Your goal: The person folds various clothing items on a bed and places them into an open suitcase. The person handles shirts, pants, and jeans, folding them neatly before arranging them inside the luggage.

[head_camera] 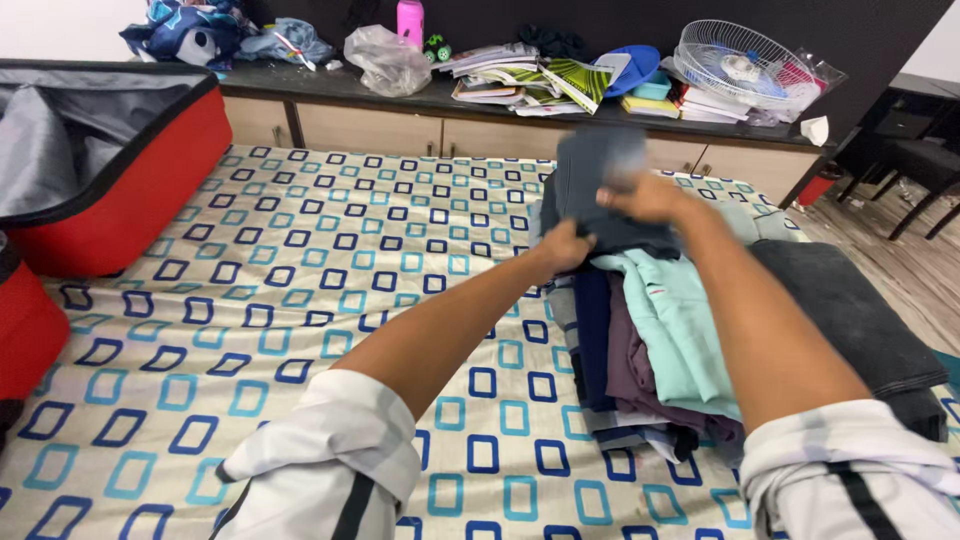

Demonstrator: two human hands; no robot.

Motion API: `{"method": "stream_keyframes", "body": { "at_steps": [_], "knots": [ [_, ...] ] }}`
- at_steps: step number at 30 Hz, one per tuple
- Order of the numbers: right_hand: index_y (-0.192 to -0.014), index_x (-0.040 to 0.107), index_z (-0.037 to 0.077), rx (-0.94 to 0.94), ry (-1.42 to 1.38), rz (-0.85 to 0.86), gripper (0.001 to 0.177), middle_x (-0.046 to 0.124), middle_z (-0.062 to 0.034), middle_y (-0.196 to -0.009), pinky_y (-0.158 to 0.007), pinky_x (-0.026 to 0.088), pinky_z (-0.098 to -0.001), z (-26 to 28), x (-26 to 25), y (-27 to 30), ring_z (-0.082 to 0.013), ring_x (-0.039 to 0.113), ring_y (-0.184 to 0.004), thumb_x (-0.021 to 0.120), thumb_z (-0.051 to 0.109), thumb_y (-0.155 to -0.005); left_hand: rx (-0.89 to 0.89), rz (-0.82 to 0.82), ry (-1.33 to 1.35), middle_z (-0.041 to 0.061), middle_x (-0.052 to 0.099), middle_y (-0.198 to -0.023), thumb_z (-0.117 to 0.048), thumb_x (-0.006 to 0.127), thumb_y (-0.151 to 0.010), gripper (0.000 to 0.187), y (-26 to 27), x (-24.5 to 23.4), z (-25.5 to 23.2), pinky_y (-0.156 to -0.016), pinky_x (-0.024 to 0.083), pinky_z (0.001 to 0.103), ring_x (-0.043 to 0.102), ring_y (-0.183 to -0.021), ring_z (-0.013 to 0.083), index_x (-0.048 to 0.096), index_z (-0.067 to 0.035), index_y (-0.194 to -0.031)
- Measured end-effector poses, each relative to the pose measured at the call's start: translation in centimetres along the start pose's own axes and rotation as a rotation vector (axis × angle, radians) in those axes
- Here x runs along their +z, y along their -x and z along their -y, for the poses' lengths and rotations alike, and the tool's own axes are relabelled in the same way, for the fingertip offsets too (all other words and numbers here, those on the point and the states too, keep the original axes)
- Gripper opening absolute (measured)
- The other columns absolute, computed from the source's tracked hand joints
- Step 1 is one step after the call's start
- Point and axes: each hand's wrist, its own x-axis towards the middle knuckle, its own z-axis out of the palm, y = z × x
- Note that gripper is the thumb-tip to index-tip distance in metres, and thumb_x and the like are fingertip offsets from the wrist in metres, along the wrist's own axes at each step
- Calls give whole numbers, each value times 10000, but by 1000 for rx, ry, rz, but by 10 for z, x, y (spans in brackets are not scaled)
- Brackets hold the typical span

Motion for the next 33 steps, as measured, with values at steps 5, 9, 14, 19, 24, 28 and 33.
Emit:
{"method": "stream_keyframes", "body": {
  "at_steps": [5, 9, 14, 19, 24, 28, 33],
  "knots": [
    [-1596, 401, 306, 36, -292, 268, 777, 385, -96, -1670, -1258, 245, -436, -36, 48, 0, -293, 347, -1537, 545, 630, -904, 88, 59, -25, 261, 359, -1566, -267, 650, -961, 846, 1, 20, 45, -1119, 367, 510, 414, -1402, 431, 144, -160, -1630],
    [-1596, 361, 341, 140, -282, 318, 765, 334, -89, -1664, -1238, 243, -467, -48, 45, -10, -289, 289, -1540, 582, 583, -905, -93, 202, -24, 227, 510, -1510, -325, 629, -903, 943, 57, -24, 27, -1128, 341, 606, 524, -1374, 387, 89, -258, -1673],
    [-1594, 370, 297, -81, 97, 242, 830, 469, -137, -1583, -1206, 353, -493, -64, 68, -55, -355, 437, -1459, 660, 574, -867, -140, 0, -336, 194, -142, -1713, -385, 690, -896, 996, 118, -90, 30, -1117, 137, 815, 331, -1479, 465, 68, -269, -1664],
    [-1405, 689, 273, 107, 755, 101, 447, 650, -71, -1490, -1251, 297, -640, 24, 53, -53, -299, 607, -1388, 606, 308, -968, -238, -375, -385, 197, -163, -1714, -394, 761, -803, 1033, 215, -222, 78, -1076, 213, 822, 353, -1473, 453, 152, -297, -1632],
    [-1374, 657, 213, -371, 307, 77, 554, 662, -99, -1388, -1122, 459, -514, 233, 113, -49, -325, 627, -1288, 683, 470, -884, 147, -878, -241, 315, 234, -1630, -332, 859, -850, 842, 394, -372, 127, -1239, 275, 569, 274, -1540, 447, 439, -123, -1549],
    [-1284, 746, 86, -592, -113, 188, 658, 767, -161, -1247, -1018, 549, -424, 412, 169, -20, -319, 729, -1144, 598, 610, -914, -205, -1055, -455, 115, 526, -1508, -371, 789, -808, 766, 579, -446, 119, -1182, 363, 529, 460, -1444, 328, 502, -155, -1485],
    [-1486, 476, 47, -423, -792, 570, 957, 578, -204, -1476, -1000, 551, -529, 601, 185, 43, -366, 628, -1263, 554, 765, -859, -696, -1200, -724, 142, 216, -1678, -402, 855, -738, 863, 745, -515, 120, -1107, 131, 784, 120, -1549, 386, 485, -182, -1485]
  ]
}}
